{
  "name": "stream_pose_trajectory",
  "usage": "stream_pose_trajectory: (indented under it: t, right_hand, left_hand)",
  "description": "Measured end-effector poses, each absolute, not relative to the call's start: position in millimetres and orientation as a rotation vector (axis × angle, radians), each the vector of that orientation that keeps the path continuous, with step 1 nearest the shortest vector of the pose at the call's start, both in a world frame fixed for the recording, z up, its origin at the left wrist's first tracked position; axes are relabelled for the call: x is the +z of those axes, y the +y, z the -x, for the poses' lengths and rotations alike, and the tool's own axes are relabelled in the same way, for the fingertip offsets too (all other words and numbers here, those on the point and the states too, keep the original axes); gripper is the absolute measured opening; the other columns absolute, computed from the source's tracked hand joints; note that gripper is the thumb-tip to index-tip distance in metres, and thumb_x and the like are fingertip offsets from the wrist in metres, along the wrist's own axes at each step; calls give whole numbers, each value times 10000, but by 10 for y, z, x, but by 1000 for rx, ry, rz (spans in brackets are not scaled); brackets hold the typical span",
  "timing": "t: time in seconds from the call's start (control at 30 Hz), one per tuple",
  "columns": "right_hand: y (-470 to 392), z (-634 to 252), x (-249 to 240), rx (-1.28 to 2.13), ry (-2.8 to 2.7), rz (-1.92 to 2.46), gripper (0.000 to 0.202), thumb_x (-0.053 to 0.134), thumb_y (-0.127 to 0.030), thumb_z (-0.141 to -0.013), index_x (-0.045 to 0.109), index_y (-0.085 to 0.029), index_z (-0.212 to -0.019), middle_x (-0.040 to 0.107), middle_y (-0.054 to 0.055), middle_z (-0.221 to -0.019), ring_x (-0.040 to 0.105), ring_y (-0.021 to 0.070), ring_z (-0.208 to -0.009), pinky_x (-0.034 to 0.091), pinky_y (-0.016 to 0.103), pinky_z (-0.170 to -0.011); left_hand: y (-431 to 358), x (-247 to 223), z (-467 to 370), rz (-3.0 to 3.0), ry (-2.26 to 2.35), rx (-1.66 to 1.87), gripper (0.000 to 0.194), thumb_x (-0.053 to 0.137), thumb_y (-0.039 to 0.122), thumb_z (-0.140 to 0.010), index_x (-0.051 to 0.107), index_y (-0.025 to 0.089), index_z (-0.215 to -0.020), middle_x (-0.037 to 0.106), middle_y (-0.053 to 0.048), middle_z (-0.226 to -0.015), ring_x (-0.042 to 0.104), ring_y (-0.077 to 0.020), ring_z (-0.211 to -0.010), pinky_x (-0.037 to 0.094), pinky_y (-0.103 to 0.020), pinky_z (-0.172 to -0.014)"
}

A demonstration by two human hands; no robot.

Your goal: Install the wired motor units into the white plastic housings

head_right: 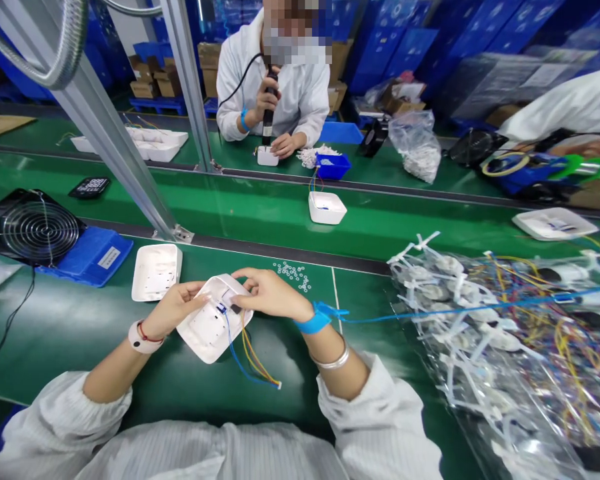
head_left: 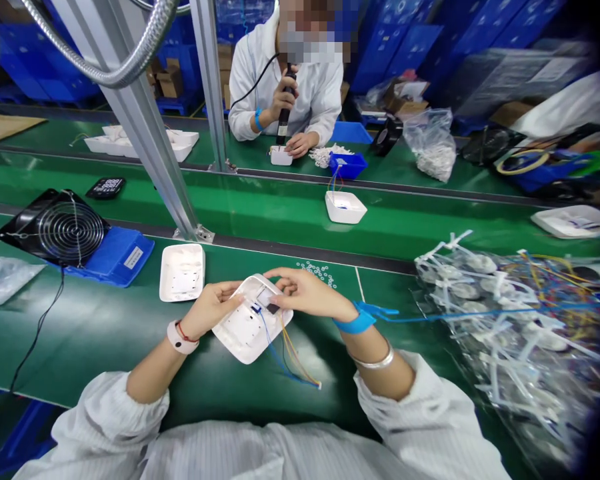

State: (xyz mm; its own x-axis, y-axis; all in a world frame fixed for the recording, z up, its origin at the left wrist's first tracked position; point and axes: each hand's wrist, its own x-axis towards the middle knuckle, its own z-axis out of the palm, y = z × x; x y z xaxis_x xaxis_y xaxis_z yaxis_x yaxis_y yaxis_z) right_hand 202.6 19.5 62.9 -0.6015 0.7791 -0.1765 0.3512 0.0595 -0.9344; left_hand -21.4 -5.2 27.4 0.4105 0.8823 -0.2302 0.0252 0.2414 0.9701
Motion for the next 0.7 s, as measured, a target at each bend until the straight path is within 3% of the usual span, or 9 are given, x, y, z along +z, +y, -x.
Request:
stream_pose_trajectory:
  t: [0.13, 0.23, 0.33, 0.4, 0.53, 0.7]
  right_hand:
    - [338, -2289, 607, 1693, -1765, 982, 484, 640, -406, -656, 602, -140, -1059, 655, 47, -813, 603, 174, -709, 456, 279, -633]
    - [417, -2578, 598, 1538, -1610, 1067, 468, 543, -565, -632, 658, -163, -840, 641, 51, -702, 578, 189, -624, 439, 294, -564]
    - [519, -2811, 574, 1524, -1608, 1111, 535, 409, -696, -616, 601, -197, -615, 523, 34, -451, 477, 160, -425, 385, 285, -446]
    - [602, -2901, 563, 1617, -1697, 1068, 547, 416, -748, -564, 521, -216, -493, 462, 22, -362, 431, 146, -357, 368, 276, -416]
    - [714, -2967, 570, 1674, -1772, 965, 589, 451, -813, -451, 432, -227, -399, 479, 38, -342, 479, 156, -374, 380, 266, -421]
    - [734, -3040, 488, 1630, -1769, 925, 595, 439, -818, -452, 410, -226, -391, 480, 53, -340, 511, 169, -404, 383, 275, -433]
  left_hand:
    - [-76, 311, 237, -1225, 778, 787, 705, 536, 561, -786, 380, 156, -1342, 469, -165, -1330, 458, -307, -1207, 430, -435, -952]
    - [-94, 231, 236, -1350, 795, 766, 629, 401, 560, -858, 343, 193, -1365, 419, -137, -1377, 373, -271, -1279, 338, -446, -1037]
    - [-123, 95, 199, -1533, 925, 641, 554, 436, 475, -874, 351, 218, -1357, 455, -104, -1356, 413, -250, -1253, 299, -450, -1063]
    - [-138, 15, 169, -1652, 953, 590, 537, 462, 451, -864, 378, 215, -1339, 482, -94, -1334, 442, -249, -1230, 302, -451, -1062]
    - [-129, -34, 146, -1820, 999, 558, 451, 433, 436, -872, 478, 216, -1263, 530, -70, -1291, 487, -237, -1188, 353, -422, -1037]
    - [-108, -10, 151, -1948, 1038, 516, 408, 412, 448, -871, 564, 223, -1176, 564, -58, -1249, 510, -235, -1165, 372, -408, -1027]
